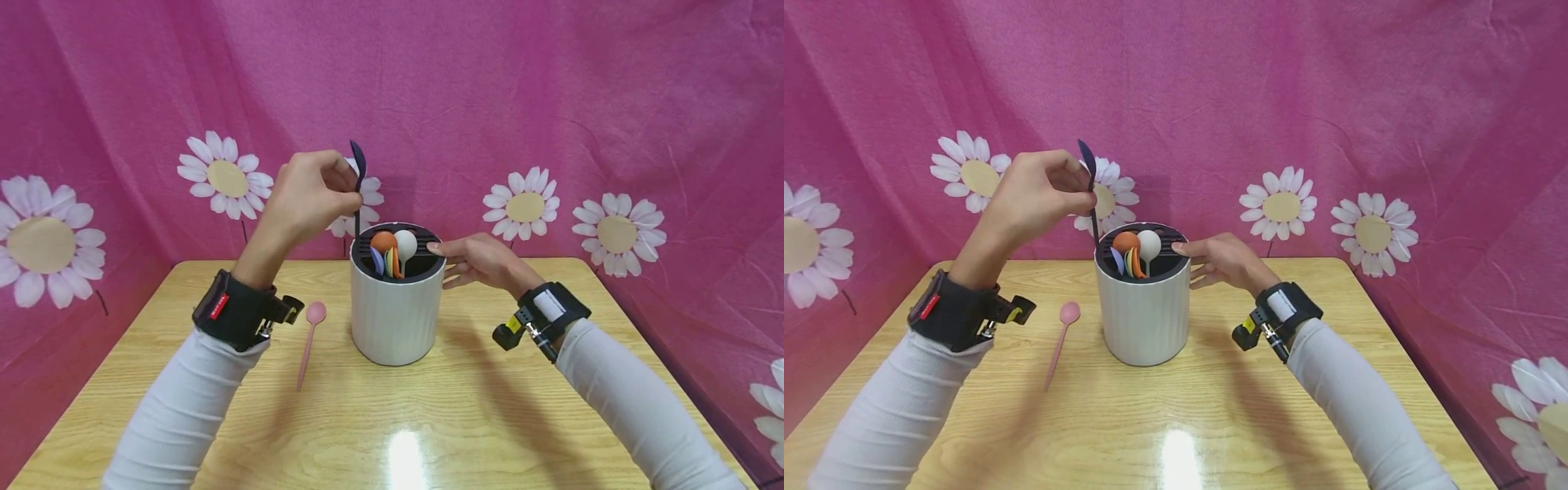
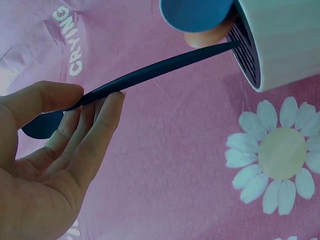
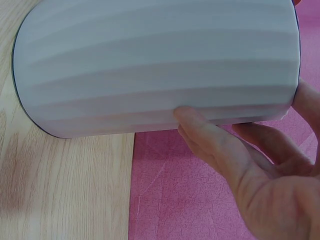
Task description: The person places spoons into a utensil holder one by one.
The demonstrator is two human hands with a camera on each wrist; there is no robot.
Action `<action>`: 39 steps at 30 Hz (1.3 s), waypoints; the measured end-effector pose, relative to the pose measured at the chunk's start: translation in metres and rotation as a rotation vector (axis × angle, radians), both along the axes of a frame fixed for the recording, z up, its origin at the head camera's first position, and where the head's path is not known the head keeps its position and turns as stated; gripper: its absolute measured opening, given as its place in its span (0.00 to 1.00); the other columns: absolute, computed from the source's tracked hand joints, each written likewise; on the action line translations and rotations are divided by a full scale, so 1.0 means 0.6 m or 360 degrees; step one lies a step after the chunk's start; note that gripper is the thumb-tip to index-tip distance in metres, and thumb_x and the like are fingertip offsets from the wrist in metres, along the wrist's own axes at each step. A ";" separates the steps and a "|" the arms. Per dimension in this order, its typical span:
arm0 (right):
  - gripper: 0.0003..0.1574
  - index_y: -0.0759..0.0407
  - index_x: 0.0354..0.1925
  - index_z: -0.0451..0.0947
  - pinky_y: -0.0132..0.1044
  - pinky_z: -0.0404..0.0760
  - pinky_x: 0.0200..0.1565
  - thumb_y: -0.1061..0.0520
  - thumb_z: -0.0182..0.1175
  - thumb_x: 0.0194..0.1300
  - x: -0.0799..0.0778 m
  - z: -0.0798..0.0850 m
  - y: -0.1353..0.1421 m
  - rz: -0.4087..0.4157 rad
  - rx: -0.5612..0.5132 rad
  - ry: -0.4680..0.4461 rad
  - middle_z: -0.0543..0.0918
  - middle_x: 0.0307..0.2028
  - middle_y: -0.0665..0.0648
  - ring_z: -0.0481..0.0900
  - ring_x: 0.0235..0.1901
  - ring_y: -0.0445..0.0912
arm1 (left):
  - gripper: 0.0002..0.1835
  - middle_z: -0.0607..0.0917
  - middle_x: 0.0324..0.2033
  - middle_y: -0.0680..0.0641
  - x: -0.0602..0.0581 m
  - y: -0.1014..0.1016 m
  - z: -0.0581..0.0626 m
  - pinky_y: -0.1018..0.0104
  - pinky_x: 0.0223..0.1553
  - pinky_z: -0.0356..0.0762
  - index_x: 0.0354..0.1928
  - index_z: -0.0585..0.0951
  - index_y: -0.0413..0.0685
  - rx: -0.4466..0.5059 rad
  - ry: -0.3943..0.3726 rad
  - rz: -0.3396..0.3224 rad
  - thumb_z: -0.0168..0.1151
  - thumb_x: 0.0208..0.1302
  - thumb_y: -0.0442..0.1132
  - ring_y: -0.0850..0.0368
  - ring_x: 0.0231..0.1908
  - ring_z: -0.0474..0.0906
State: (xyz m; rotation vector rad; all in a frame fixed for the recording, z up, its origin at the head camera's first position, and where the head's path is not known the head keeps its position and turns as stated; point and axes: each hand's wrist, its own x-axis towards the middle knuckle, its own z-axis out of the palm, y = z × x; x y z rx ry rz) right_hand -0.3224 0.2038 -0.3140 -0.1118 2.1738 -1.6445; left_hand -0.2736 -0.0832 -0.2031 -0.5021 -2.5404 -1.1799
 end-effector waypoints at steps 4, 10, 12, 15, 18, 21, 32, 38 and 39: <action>0.32 0.63 0.63 0.78 0.53 0.85 0.53 0.44 0.63 0.71 0.001 0.001 -0.002 0.0008 0.0003 0.0008 0.87 0.53 0.60 0.86 0.54 0.55 | 0.09 0.89 0.37 0.44 -0.001 0.008 -0.003 0.60 0.39 0.83 0.39 0.83 0.44 0.0017 -0.0030 -0.0011 0.68 0.55 0.35 0.53 0.39 0.86; 0.32 0.63 0.64 0.77 0.53 0.85 0.54 0.44 0.63 0.71 0.003 0.002 -0.003 0.0018 0.0008 0.0008 0.86 0.54 0.61 0.84 0.56 0.58 | 0.09 0.89 0.37 0.43 -0.005 0.014 -0.020 0.57 0.42 0.82 0.37 0.83 0.43 -0.0050 -0.0068 -0.0046 0.70 0.54 0.36 0.51 0.41 0.85; 0.32 0.63 0.64 0.77 0.53 0.85 0.54 0.44 0.63 0.71 0.003 0.002 -0.003 0.0020 0.0014 0.0008 0.85 0.56 0.62 0.84 0.56 0.57 | 0.09 0.89 0.37 0.42 -0.007 0.014 -0.029 0.56 0.43 0.82 0.37 0.84 0.42 -0.0072 -0.0073 -0.0076 0.71 0.54 0.35 0.50 0.41 0.85; 0.33 0.62 0.64 0.77 0.53 0.85 0.54 0.43 0.63 0.71 0.003 0.003 -0.002 0.0025 0.0026 0.0012 0.84 0.57 0.63 0.84 0.57 0.58 | 0.08 0.89 0.37 0.42 -0.009 0.012 -0.043 0.55 0.44 0.82 0.37 0.84 0.41 -0.0100 -0.0080 -0.0125 0.71 0.54 0.34 0.50 0.41 0.85; 0.33 0.63 0.64 0.77 0.53 0.85 0.54 0.43 0.63 0.71 0.003 0.004 -0.003 0.0025 0.0027 0.0013 0.84 0.57 0.63 0.83 0.58 0.60 | 0.07 0.86 0.38 0.42 -0.011 0.010 -0.057 0.55 0.42 0.83 0.35 0.84 0.39 -0.0130 -0.0045 -0.0178 0.71 0.54 0.31 0.48 0.41 0.84; 0.32 0.63 0.64 0.77 0.53 0.85 0.54 0.44 0.63 0.71 0.003 0.004 -0.003 0.0025 0.0021 0.0014 0.86 0.55 0.62 0.82 0.59 0.61 | 0.06 0.81 0.38 0.42 -0.014 0.009 -0.071 0.58 0.39 0.83 0.32 0.84 0.38 -0.0165 0.0015 -0.0206 0.73 0.52 0.29 0.48 0.40 0.83; 0.33 0.63 0.64 0.77 0.53 0.85 0.53 0.44 0.63 0.71 0.004 0.003 0.000 0.0012 0.0016 0.0005 0.86 0.55 0.62 0.82 0.59 0.60 | 0.05 0.89 0.29 0.43 -0.013 0.010 -0.099 0.59 0.38 0.83 0.32 0.84 0.39 -0.0221 -0.0084 -0.0255 0.70 0.52 0.28 0.51 0.33 0.85; 0.33 0.63 0.65 0.77 0.53 0.85 0.53 0.44 0.63 0.71 0.004 0.003 -0.001 0.0010 0.0014 0.0001 0.85 0.55 0.62 0.81 0.59 0.61 | 0.05 0.90 0.30 0.44 -0.014 0.010 -0.106 0.58 0.40 0.84 0.33 0.84 0.41 -0.0248 -0.0103 -0.0237 0.71 0.54 0.29 0.52 0.35 0.87; 0.33 0.63 0.65 0.77 0.53 0.85 0.53 0.44 0.63 0.71 0.003 0.003 -0.001 0.0010 0.0014 0.0000 0.85 0.55 0.62 0.81 0.59 0.61 | 0.05 0.90 0.30 0.44 -0.015 0.009 -0.107 0.58 0.40 0.84 0.32 0.84 0.41 -0.0255 -0.0105 -0.0232 0.71 0.54 0.30 0.53 0.35 0.87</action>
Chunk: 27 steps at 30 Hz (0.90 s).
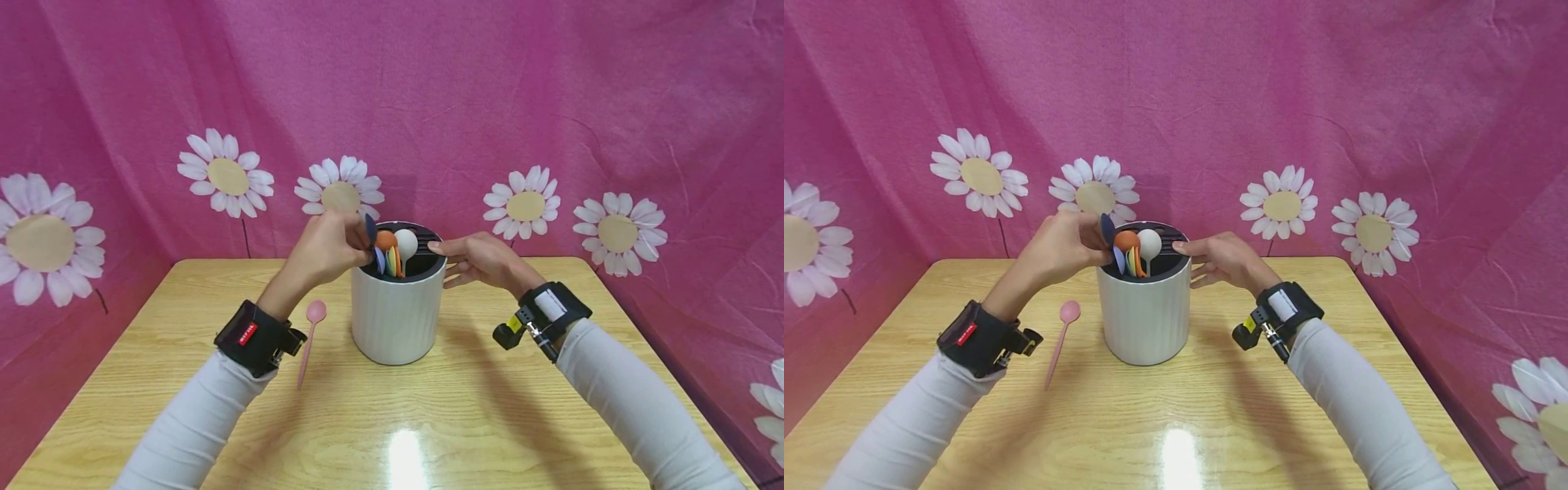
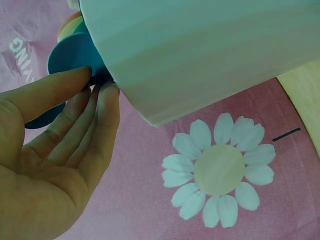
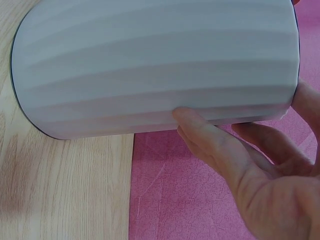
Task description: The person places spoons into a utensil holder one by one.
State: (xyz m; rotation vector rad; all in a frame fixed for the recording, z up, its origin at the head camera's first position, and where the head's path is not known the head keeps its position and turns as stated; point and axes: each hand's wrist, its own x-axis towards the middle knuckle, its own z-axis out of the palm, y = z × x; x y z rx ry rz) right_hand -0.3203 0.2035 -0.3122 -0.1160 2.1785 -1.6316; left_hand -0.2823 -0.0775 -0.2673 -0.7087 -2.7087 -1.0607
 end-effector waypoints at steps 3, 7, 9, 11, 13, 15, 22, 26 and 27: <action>0.33 0.62 0.65 0.77 0.53 0.85 0.54 0.44 0.63 0.71 -0.001 -0.001 0.001 0.0000 0.0003 0.0004 0.86 0.55 0.61 0.81 0.60 0.61 | 0.06 0.90 0.30 0.45 0.000 -0.001 -0.002 0.58 0.40 0.84 0.32 0.83 0.41 -0.0009 0.0009 -0.0012 0.72 0.53 0.29 0.53 0.35 0.87; 0.32 0.62 0.64 0.77 0.53 0.85 0.53 0.44 0.63 0.71 -0.001 -0.002 0.001 0.0002 0.0007 0.0012 0.87 0.53 0.60 0.81 0.59 0.62 | 0.05 0.89 0.30 0.45 -0.002 -0.003 -0.006 0.57 0.41 0.84 0.32 0.84 0.41 -0.0002 0.0004 -0.0052 0.71 0.54 0.28 0.52 0.35 0.87; 0.32 0.62 0.64 0.78 0.53 0.85 0.53 0.44 0.63 0.71 -0.001 -0.002 0.001 0.0002 0.0003 0.0012 0.87 0.54 0.60 0.81 0.59 0.61 | 0.05 0.89 0.30 0.45 -0.003 -0.003 -0.008 0.57 0.42 0.84 0.32 0.84 0.41 0.0002 -0.0004 -0.0063 0.71 0.55 0.28 0.52 0.35 0.87; 0.33 0.63 0.64 0.77 0.53 0.85 0.53 0.44 0.63 0.71 -0.001 -0.003 0.001 0.0001 -0.0002 0.0010 0.86 0.54 0.61 0.82 0.59 0.61 | 0.05 0.89 0.30 0.45 -0.004 -0.004 -0.011 0.57 0.43 0.85 0.32 0.84 0.41 0.0001 -0.0002 -0.0069 0.71 0.55 0.28 0.52 0.35 0.87; 0.33 0.63 0.64 0.77 0.53 0.85 0.54 0.44 0.63 0.71 -0.001 -0.003 0.001 0.0000 -0.0008 0.0005 0.86 0.55 0.61 0.82 0.59 0.61 | 0.05 0.89 0.30 0.45 -0.004 -0.004 -0.013 0.56 0.44 0.85 0.32 0.84 0.41 0.0001 0.0006 -0.0073 0.71 0.55 0.28 0.52 0.36 0.88; 0.33 0.63 0.64 0.77 0.53 0.85 0.54 0.44 0.63 0.71 -0.001 -0.004 0.001 0.0000 -0.0010 0.0003 0.86 0.55 0.61 0.82 0.59 0.61 | 0.05 0.89 0.30 0.45 -0.005 -0.004 -0.015 0.56 0.44 0.85 0.32 0.85 0.41 0.0004 0.0021 -0.0082 0.72 0.54 0.27 0.52 0.36 0.88; 0.33 0.63 0.64 0.77 0.53 0.85 0.53 0.43 0.63 0.71 -0.001 -0.003 0.000 0.0003 -0.0013 0.0006 0.88 0.52 0.59 0.81 0.59 0.61 | 0.07 0.90 0.30 0.45 -0.005 -0.003 -0.017 0.55 0.44 0.85 0.33 0.86 0.41 0.0016 0.0050 -0.0092 0.73 0.52 0.26 0.52 0.35 0.88; 0.33 0.63 0.64 0.77 0.53 0.85 0.53 0.44 0.63 0.71 -0.001 -0.002 0.000 0.0006 -0.0016 0.0010 0.87 0.53 0.59 0.82 0.59 0.61 | 0.07 0.90 0.31 0.44 -0.003 -0.006 -0.014 0.55 0.44 0.85 0.33 0.87 0.41 -0.0008 0.0014 -0.0060 0.73 0.53 0.26 0.51 0.36 0.88; 0.33 0.63 0.64 0.77 0.53 0.85 0.53 0.44 0.63 0.71 -0.001 -0.003 0.001 0.0006 -0.0017 0.0010 0.87 0.53 0.60 0.82 0.59 0.61 | 0.07 0.90 0.31 0.44 -0.003 -0.006 -0.014 0.55 0.43 0.85 0.33 0.87 0.42 -0.0015 0.0001 -0.0051 0.73 0.53 0.26 0.51 0.36 0.88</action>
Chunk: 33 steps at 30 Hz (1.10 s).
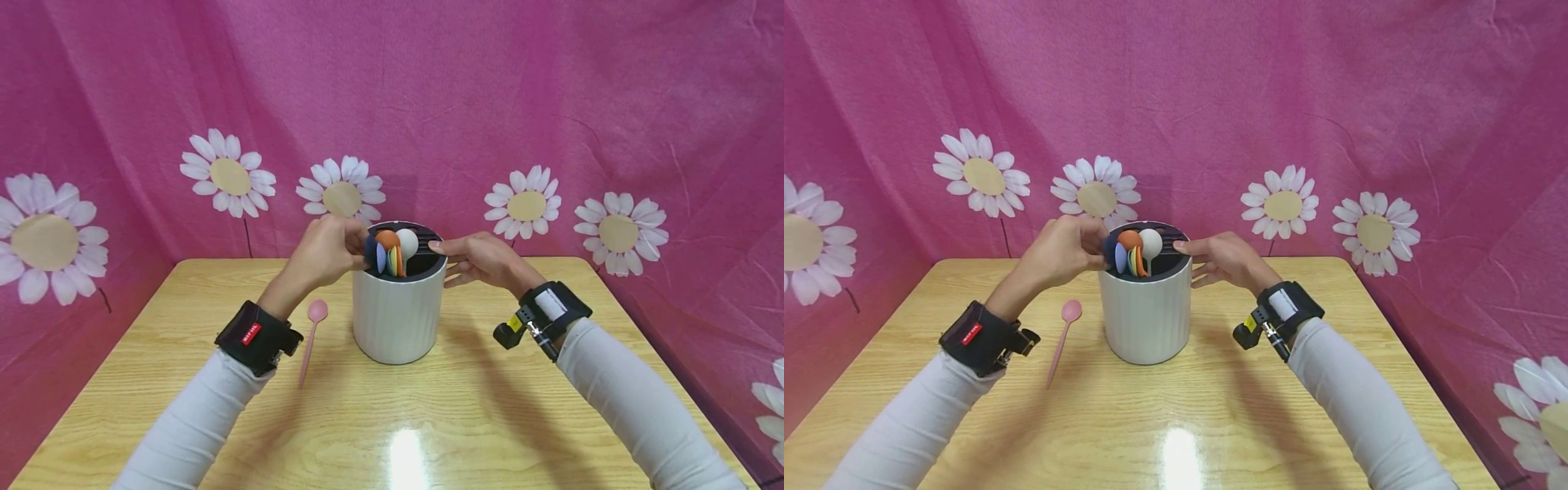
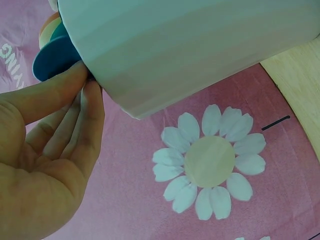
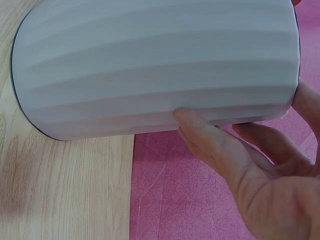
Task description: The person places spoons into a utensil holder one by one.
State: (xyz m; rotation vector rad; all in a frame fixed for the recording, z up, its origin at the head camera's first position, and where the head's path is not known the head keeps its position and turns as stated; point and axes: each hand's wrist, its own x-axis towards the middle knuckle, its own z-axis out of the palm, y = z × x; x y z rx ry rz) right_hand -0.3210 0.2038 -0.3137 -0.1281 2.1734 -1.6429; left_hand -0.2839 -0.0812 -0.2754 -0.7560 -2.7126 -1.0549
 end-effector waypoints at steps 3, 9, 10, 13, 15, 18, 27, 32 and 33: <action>0.33 0.63 0.65 0.77 0.53 0.85 0.53 0.44 0.63 0.71 0.000 -0.001 -0.002 0.0001 -0.0004 0.0000 0.86 0.54 0.61 0.82 0.59 0.61 | 0.08 0.90 0.33 0.44 0.000 -0.004 0.001 0.56 0.42 0.85 0.35 0.87 0.42 0.0001 -0.0045 0.0016 0.73 0.53 0.26 0.51 0.37 0.88; 0.34 0.63 0.64 0.77 0.53 0.85 0.53 0.43 0.63 0.71 -0.001 -0.002 -0.002 0.0000 -0.0006 0.0003 0.85 0.56 0.62 0.81 0.60 0.61 | 0.08 0.90 0.34 0.44 -0.001 -0.007 -0.003 0.57 0.42 0.86 0.37 0.86 0.43 0.0033 -0.0115 0.0030 0.72 0.55 0.27 0.51 0.38 0.87; 0.34 0.64 0.64 0.77 0.53 0.85 0.54 0.43 0.64 0.70 -0.001 -0.002 -0.002 -0.0001 -0.0008 0.0002 0.85 0.56 0.62 0.81 0.60 0.61 | 0.08 0.90 0.35 0.44 -0.001 -0.007 -0.003 0.57 0.42 0.86 0.37 0.86 0.43 0.0039 -0.0130 0.0034 0.72 0.56 0.27 0.51 0.39 0.87; 0.34 0.64 0.64 0.77 0.53 0.85 0.54 0.43 0.64 0.70 0.000 -0.002 -0.002 -0.0002 -0.0012 0.0002 0.86 0.56 0.62 0.81 0.60 0.61 | 0.08 0.90 0.36 0.44 0.000 -0.009 -0.004 0.56 0.44 0.87 0.38 0.86 0.43 0.0068 -0.0169 0.0040 0.71 0.56 0.27 0.50 0.40 0.86; 0.33 0.64 0.64 0.77 0.53 0.85 0.54 0.43 0.63 0.71 0.000 -0.002 -0.002 -0.0003 -0.0012 0.0004 0.86 0.54 0.61 0.81 0.60 0.61 | 0.09 0.90 0.37 0.44 0.001 -0.009 -0.006 0.55 0.45 0.87 0.39 0.86 0.43 0.0089 -0.0176 0.0040 0.70 0.57 0.27 0.50 0.40 0.86; 0.33 0.64 0.64 0.77 0.53 0.85 0.54 0.44 0.63 0.71 0.001 -0.002 -0.002 -0.0003 -0.0010 0.0009 0.87 0.52 0.59 0.81 0.59 0.60 | 0.08 0.89 0.37 0.44 0.001 -0.010 -0.008 0.55 0.45 0.87 0.39 0.85 0.43 0.0130 -0.0162 0.0034 0.69 0.57 0.27 0.50 0.40 0.86; 0.33 0.65 0.64 0.76 0.53 0.85 0.54 0.44 0.63 0.71 0.001 -0.002 -0.001 -0.0004 -0.0015 0.0007 0.88 0.50 0.58 0.82 0.58 0.60 | 0.08 0.89 0.36 0.44 0.005 -0.009 -0.015 0.56 0.43 0.87 0.37 0.85 0.42 0.0191 -0.0118 0.0034 0.70 0.55 0.26 0.51 0.38 0.86; 0.33 0.65 0.65 0.75 0.54 0.84 0.55 0.46 0.62 0.72 0.001 -0.003 -0.003 -0.0004 -0.0039 0.0003 0.88 0.51 0.58 0.80 0.60 0.61 | 0.08 0.89 0.35 0.43 0.004 -0.010 -0.014 0.57 0.42 0.86 0.37 0.85 0.41 0.0196 -0.0114 0.0031 0.70 0.54 0.26 0.51 0.37 0.87; 0.33 0.65 0.65 0.75 0.54 0.84 0.55 0.46 0.62 0.72 0.001 -0.003 -0.003 -0.0003 -0.0040 0.0004 0.88 0.51 0.58 0.80 0.60 0.61 | 0.08 0.89 0.35 0.43 0.005 -0.010 -0.013 0.57 0.43 0.86 0.37 0.85 0.41 0.0194 -0.0115 0.0035 0.70 0.55 0.27 0.51 0.38 0.87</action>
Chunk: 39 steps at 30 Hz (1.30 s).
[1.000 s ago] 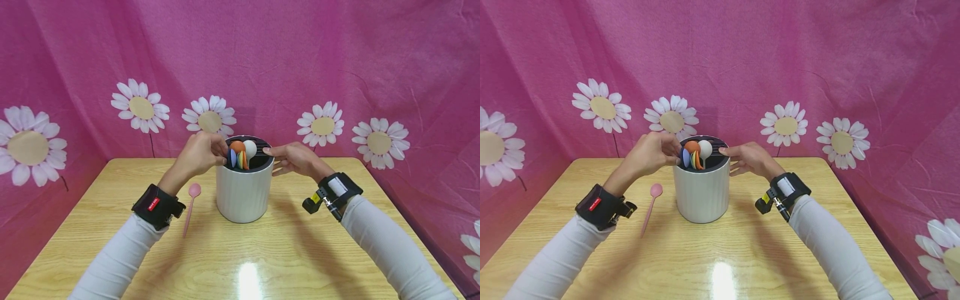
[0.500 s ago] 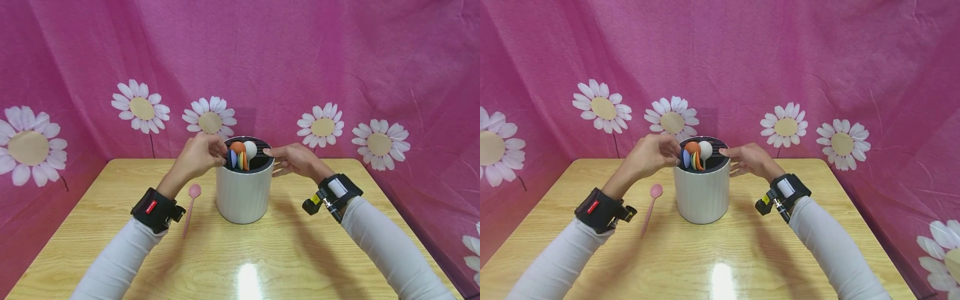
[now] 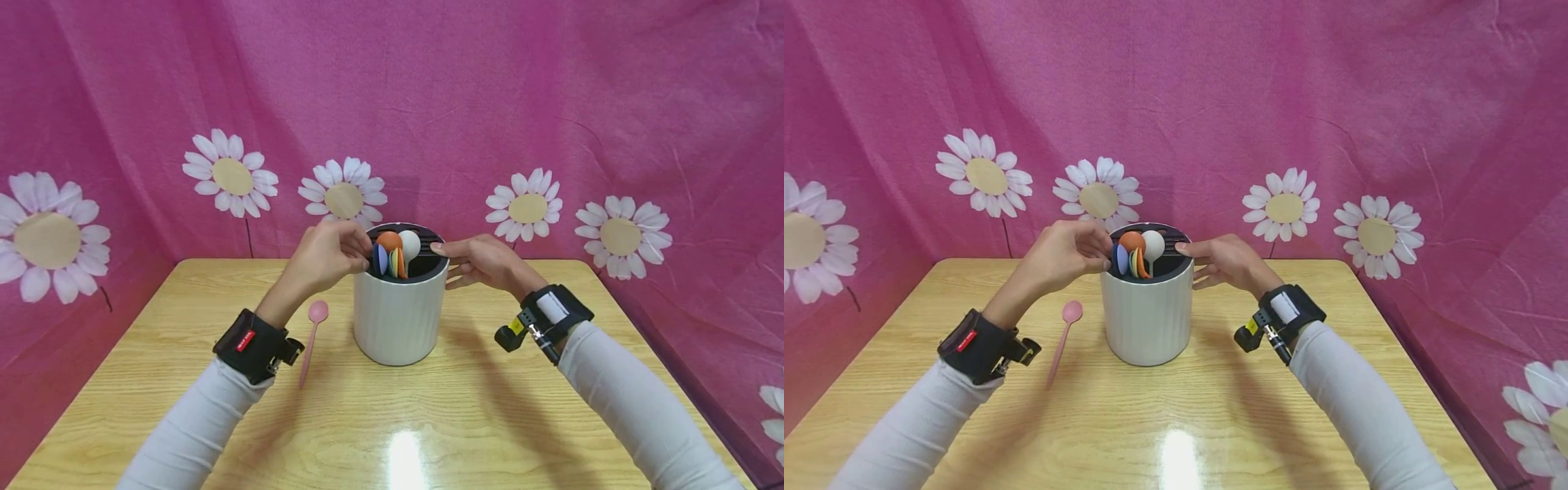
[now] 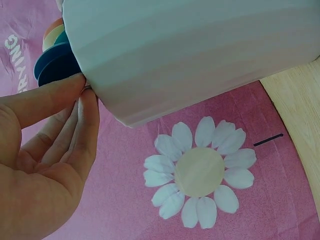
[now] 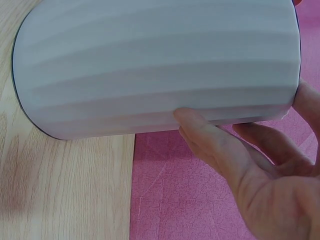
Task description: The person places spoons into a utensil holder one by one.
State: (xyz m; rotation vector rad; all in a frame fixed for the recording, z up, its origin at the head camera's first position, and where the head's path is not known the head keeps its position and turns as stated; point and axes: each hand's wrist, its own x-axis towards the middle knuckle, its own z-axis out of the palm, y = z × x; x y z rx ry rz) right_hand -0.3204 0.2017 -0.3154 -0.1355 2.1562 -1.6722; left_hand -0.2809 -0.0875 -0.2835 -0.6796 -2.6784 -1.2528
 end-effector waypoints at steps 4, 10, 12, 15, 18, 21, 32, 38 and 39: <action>0.33 0.65 0.66 0.75 0.53 0.85 0.54 0.46 0.62 0.72 0.000 0.001 0.001 -0.0002 0.0004 0.0003 0.87 0.52 0.59 0.80 0.60 0.61 | 0.07 0.90 0.35 0.43 0.003 0.000 0.004 0.57 0.44 0.86 0.38 0.86 0.41 0.0000 0.0006 0.0016 0.71 0.56 0.28 0.51 0.38 0.87; 0.32 0.65 0.65 0.75 0.53 0.85 0.53 0.46 0.62 0.73 0.000 0.003 0.000 -0.0003 0.0008 -0.0005 0.89 0.49 0.56 0.81 0.59 0.61 | 0.06 0.90 0.36 0.43 0.005 -0.005 0.009 0.57 0.44 0.86 0.38 0.86 0.42 0.0024 0.0024 0.0025 0.70 0.58 0.29 0.52 0.39 0.88; 0.31 0.65 0.65 0.76 0.53 0.85 0.53 0.47 0.61 0.73 -0.001 0.003 -0.001 -0.0002 0.0006 -0.0009 0.89 0.47 0.55 0.82 0.58 0.61 | 0.06 0.90 0.36 0.43 0.005 -0.009 0.010 0.56 0.45 0.86 0.38 0.86 0.42 0.0024 0.0024 0.0044 0.70 0.58 0.30 0.52 0.39 0.88; 0.31 0.66 0.64 0.76 0.53 0.85 0.53 0.47 0.61 0.73 -0.003 0.003 -0.001 0.0007 0.0011 -0.0006 0.89 0.46 0.54 0.83 0.57 0.59 | 0.05 0.90 0.37 0.44 0.003 -0.017 0.012 0.55 0.45 0.86 0.38 0.86 0.43 0.0017 0.0029 0.0090 0.70 0.60 0.31 0.51 0.40 0.88; 0.32 0.67 0.64 0.76 0.53 0.85 0.53 0.47 0.61 0.73 -0.005 0.003 -0.001 0.0016 0.0010 -0.0007 0.90 0.44 0.53 0.85 0.55 0.57 | 0.05 0.91 0.36 0.44 0.000 -0.025 0.013 0.56 0.43 0.85 0.38 0.87 0.43 0.0003 0.0049 0.0137 0.71 0.61 0.33 0.52 0.40 0.88; 0.32 0.68 0.65 0.75 0.53 0.85 0.54 0.47 0.61 0.73 -0.006 0.004 0.000 0.0023 -0.0001 -0.0014 0.90 0.43 0.52 0.86 0.53 0.55 | 0.05 0.91 0.35 0.45 -0.006 -0.033 0.013 0.58 0.42 0.83 0.38 0.88 0.43 -0.0001 0.0060 0.0166 0.72 0.60 0.35 0.52 0.39 0.88; 0.34 0.68 0.66 0.74 0.54 0.84 0.55 0.46 0.61 0.73 -0.006 0.005 0.001 0.0046 0.0023 0.0002 0.89 0.45 0.53 0.84 0.56 0.57 | 0.08 0.90 0.40 0.42 -0.019 -0.066 -0.010 0.56 0.40 0.83 0.44 0.88 0.44 -0.0191 -0.0073 0.0279 0.67 0.66 0.38 0.49 0.38 0.86; 0.33 0.67 0.65 0.75 0.53 0.84 0.54 0.45 0.62 0.73 -0.005 0.004 0.002 0.0024 0.0016 0.0002 0.90 0.45 0.53 0.84 0.56 0.58 | 0.09 0.90 0.40 0.41 -0.030 -0.077 -0.039 0.58 0.38 0.82 0.44 0.88 0.42 -0.0285 -0.0093 0.0319 0.67 0.66 0.39 0.48 0.38 0.86; 0.33 0.67 0.65 0.75 0.54 0.84 0.55 0.45 0.62 0.73 -0.005 0.004 0.002 0.0025 0.0014 0.0003 0.90 0.45 0.53 0.83 0.57 0.59 | 0.10 0.90 0.39 0.41 -0.032 -0.079 -0.045 0.59 0.37 0.81 0.44 0.88 0.42 -0.0299 -0.0106 0.0327 0.67 0.66 0.39 0.48 0.38 0.86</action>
